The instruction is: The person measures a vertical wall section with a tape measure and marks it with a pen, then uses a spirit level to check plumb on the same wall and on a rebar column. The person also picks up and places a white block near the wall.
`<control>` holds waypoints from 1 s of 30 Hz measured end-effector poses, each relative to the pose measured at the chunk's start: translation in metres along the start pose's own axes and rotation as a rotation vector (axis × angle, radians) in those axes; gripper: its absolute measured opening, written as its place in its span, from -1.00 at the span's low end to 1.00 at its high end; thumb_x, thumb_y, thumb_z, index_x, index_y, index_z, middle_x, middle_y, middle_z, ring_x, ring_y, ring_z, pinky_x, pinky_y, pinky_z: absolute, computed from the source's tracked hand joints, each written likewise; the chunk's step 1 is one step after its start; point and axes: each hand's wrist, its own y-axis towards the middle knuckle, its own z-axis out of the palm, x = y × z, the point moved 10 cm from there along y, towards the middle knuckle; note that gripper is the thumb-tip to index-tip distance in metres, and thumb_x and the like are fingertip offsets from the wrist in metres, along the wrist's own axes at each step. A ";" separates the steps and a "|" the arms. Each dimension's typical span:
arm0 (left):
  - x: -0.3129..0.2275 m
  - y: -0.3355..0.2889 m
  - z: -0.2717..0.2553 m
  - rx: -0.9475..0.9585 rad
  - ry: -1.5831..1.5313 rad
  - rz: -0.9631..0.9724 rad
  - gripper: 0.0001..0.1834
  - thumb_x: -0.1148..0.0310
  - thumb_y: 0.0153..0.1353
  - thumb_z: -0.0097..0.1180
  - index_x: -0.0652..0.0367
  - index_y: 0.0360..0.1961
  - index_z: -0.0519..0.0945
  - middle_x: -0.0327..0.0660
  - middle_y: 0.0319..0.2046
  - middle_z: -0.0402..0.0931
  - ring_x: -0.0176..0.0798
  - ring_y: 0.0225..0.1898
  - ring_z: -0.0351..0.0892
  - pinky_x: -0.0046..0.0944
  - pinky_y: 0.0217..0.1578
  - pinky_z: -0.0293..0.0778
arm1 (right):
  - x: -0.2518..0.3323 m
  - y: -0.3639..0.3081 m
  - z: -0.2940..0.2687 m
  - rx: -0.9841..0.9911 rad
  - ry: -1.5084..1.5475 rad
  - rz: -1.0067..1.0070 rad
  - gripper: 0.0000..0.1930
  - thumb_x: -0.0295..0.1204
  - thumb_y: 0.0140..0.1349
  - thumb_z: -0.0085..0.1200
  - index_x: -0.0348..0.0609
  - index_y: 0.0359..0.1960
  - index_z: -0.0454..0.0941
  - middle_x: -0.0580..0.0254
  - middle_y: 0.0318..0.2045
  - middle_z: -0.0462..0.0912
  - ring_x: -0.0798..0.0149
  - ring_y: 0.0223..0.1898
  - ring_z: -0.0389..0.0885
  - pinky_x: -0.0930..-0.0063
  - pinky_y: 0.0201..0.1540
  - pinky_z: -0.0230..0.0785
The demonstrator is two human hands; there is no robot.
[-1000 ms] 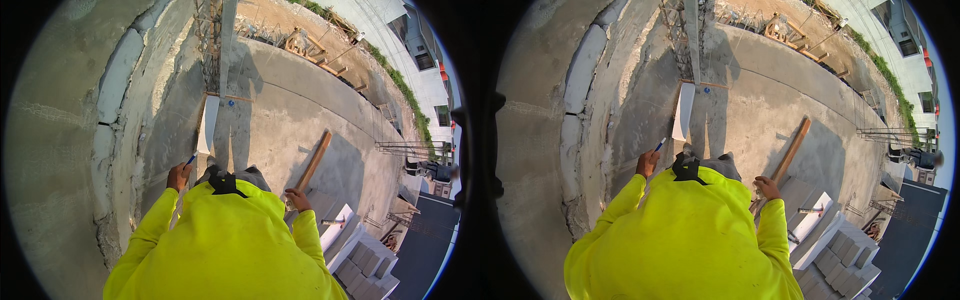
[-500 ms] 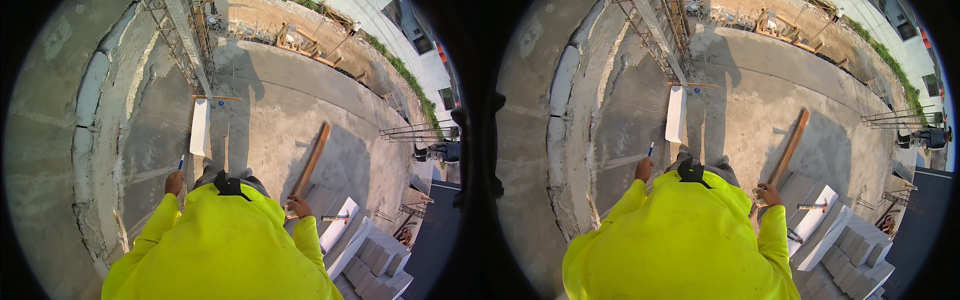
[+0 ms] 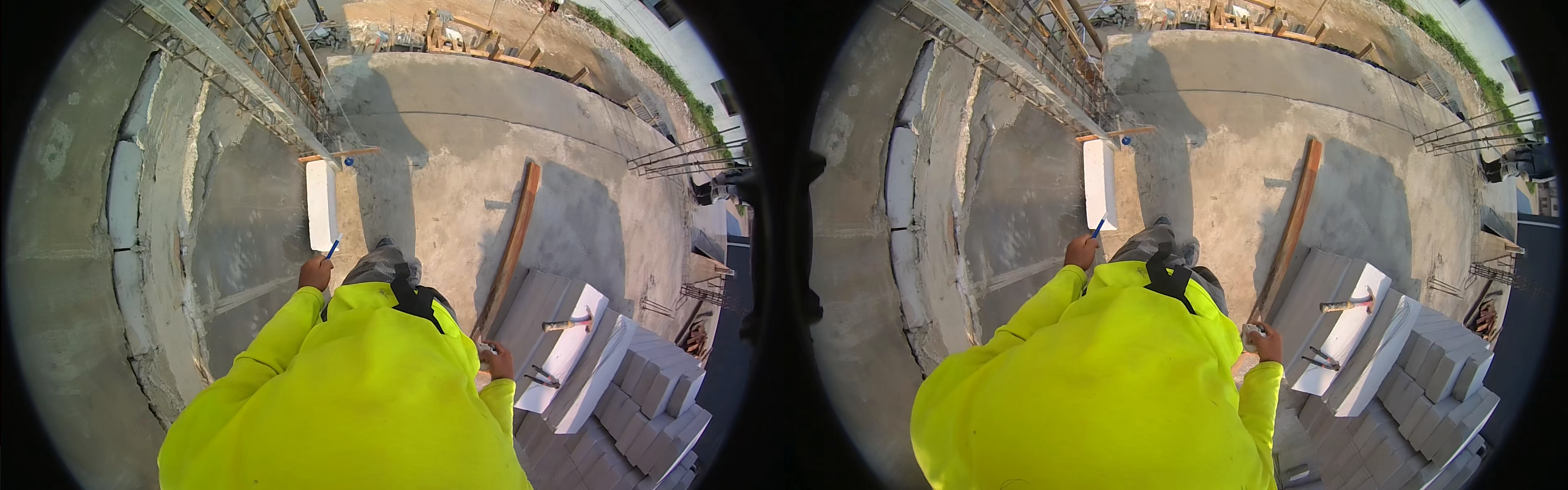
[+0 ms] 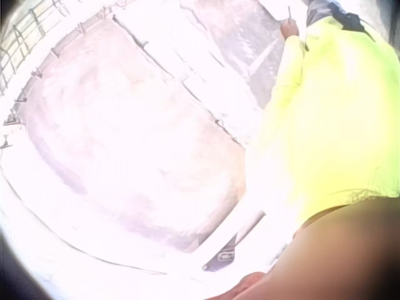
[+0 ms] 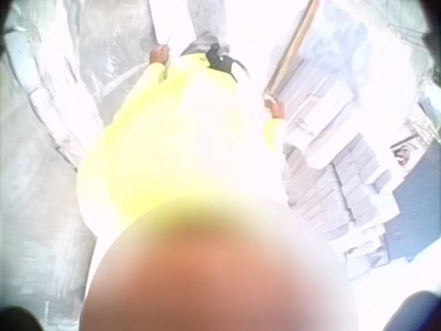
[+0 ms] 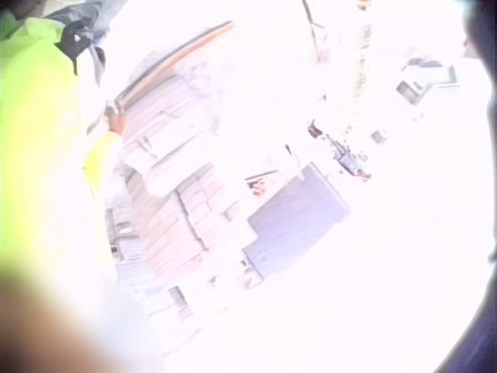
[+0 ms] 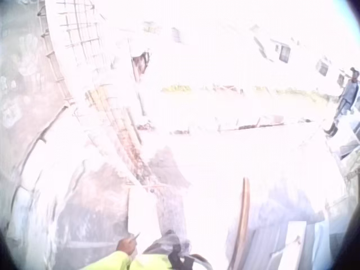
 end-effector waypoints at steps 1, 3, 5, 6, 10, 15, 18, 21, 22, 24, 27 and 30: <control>-0.001 0.007 -0.001 -0.028 0.008 -0.002 -0.67 0.19 0.10 0.11 0.24 -0.33 0.72 0.17 -0.30 0.66 0.24 -0.20 0.64 0.08 -0.12 0.52 | 0.000 -0.008 0.003 -0.026 -0.013 0.002 -0.63 -0.39 0.03 0.19 -0.25 -0.10 0.72 0.06 -0.28 0.76 0.21 -0.31 0.72 0.30 -0.16 0.56; -0.009 0.028 0.005 0.045 0.086 0.063 -0.67 0.18 0.08 0.12 0.22 -0.34 0.74 0.17 -0.32 0.66 0.23 -0.23 0.65 0.08 -0.14 0.53 | 0.004 -0.023 0.009 -0.087 -0.043 -0.023 -0.63 -0.34 0.07 0.22 -0.26 -0.10 0.72 0.00 -0.27 0.77 0.16 -0.27 0.75 0.27 -0.13 0.56; -0.021 0.052 0.009 0.102 0.158 0.123 -0.66 0.16 0.06 0.15 0.20 -0.34 0.77 0.15 -0.37 0.67 0.21 -0.30 0.67 0.05 -0.18 0.57 | -0.005 -0.037 0.017 -0.168 -0.003 0.054 -0.59 -0.35 0.04 0.29 -0.32 -0.08 0.69 0.04 -0.25 0.76 0.20 -0.25 0.73 0.32 -0.11 0.56; -0.026 0.064 0.012 0.141 0.164 0.120 -0.66 0.15 0.06 0.16 0.20 -0.33 0.77 0.14 -0.37 0.67 0.20 -0.31 0.68 0.04 -0.19 0.57 | -0.007 -0.046 0.020 -0.215 -0.001 0.059 -0.56 -0.35 0.02 0.32 -0.34 -0.06 0.68 0.05 -0.24 0.76 0.22 -0.24 0.72 0.35 -0.10 0.55; -0.066 0.114 0.027 0.310 0.161 0.154 -0.63 0.11 0.08 0.23 0.20 -0.28 0.78 0.03 -0.41 0.70 0.02 -0.37 0.71 -0.08 -0.25 0.58 | -0.021 -0.069 0.039 -0.300 0.024 0.113 -0.51 -0.33 0.04 0.38 -0.38 -0.01 0.62 -0.01 -0.17 0.74 0.16 -0.15 0.71 0.32 -0.04 0.54; -0.117 0.145 0.047 0.447 0.123 0.151 -0.63 0.20 0.13 0.29 0.26 -0.16 0.77 -0.09 -0.44 0.72 -0.22 -0.41 0.68 -0.20 -0.28 0.56 | -0.028 -0.092 0.062 -0.446 0.166 0.194 -0.52 -0.37 0.07 0.34 -0.39 0.01 0.60 -0.07 -0.15 0.72 0.15 -0.18 0.69 0.30 -0.07 0.54; -0.133 0.150 0.055 0.462 0.206 0.237 -0.64 0.19 0.12 0.29 0.24 -0.17 0.77 -0.09 -0.39 0.74 -0.21 -0.35 0.71 -0.21 -0.23 0.58 | -0.013 -0.102 0.068 -0.507 0.195 0.153 -0.52 -0.38 0.08 0.35 -0.39 0.01 0.59 -0.06 -0.16 0.71 0.16 -0.19 0.68 0.30 -0.10 0.54; -0.139 0.155 0.068 0.464 0.215 0.292 -0.66 0.17 0.10 0.28 0.24 -0.25 0.76 -0.06 -0.48 0.69 -0.23 -0.42 0.68 -0.19 -0.31 0.55 | -0.016 -0.115 0.066 -0.576 0.229 0.161 -0.54 -0.41 0.07 0.37 -0.36 0.01 0.60 -0.04 -0.17 0.71 0.18 -0.23 0.69 0.31 -0.15 0.56; -0.133 0.156 0.076 0.517 0.243 0.253 -0.67 0.17 0.11 0.27 0.24 -0.28 0.76 -0.09 -0.49 0.68 -0.23 -0.44 0.68 -0.19 -0.32 0.55 | -0.024 -0.119 0.065 -0.617 0.323 0.171 -0.53 -0.41 0.07 0.38 -0.36 0.02 0.58 -0.06 -0.16 0.70 0.18 -0.25 0.70 0.31 -0.18 0.58; -0.124 0.158 0.092 0.602 0.280 0.172 -0.70 0.21 0.13 0.25 0.27 -0.34 0.76 -0.15 -0.52 0.68 -0.27 -0.46 0.66 -0.22 -0.36 0.54 | -0.059 -0.130 0.061 -0.742 0.425 0.335 -0.46 -0.34 0.08 0.42 -0.41 0.05 0.54 -0.05 -0.15 0.69 0.20 -0.22 0.70 0.33 -0.19 0.58; -0.132 0.158 0.111 0.646 0.254 0.218 -0.75 0.26 0.21 0.26 0.27 -0.32 0.73 -0.25 -0.60 0.58 -0.37 -0.65 0.51 -0.29 -0.63 0.43 | -0.102 -0.135 0.049 -0.850 0.823 0.303 -0.51 -0.37 0.11 0.42 -0.41 0.01 0.55 0.02 -0.19 0.70 0.23 -0.23 0.70 0.37 -0.20 0.58; -0.150 0.156 0.121 0.629 0.259 0.324 -0.72 0.22 0.17 0.24 0.27 -0.38 0.73 -0.23 -0.59 0.59 -0.34 -0.58 0.55 -0.23 -0.51 0.46 | -0.120 -0.130 0.000 -1.006 0.946 0.171 -0.51 -0.47 0.22 0.32 -0.44 0.12 0.42 -0.05 -0.17 0.67 0.16 -0.35 0.72 0.33 -0.40 0.65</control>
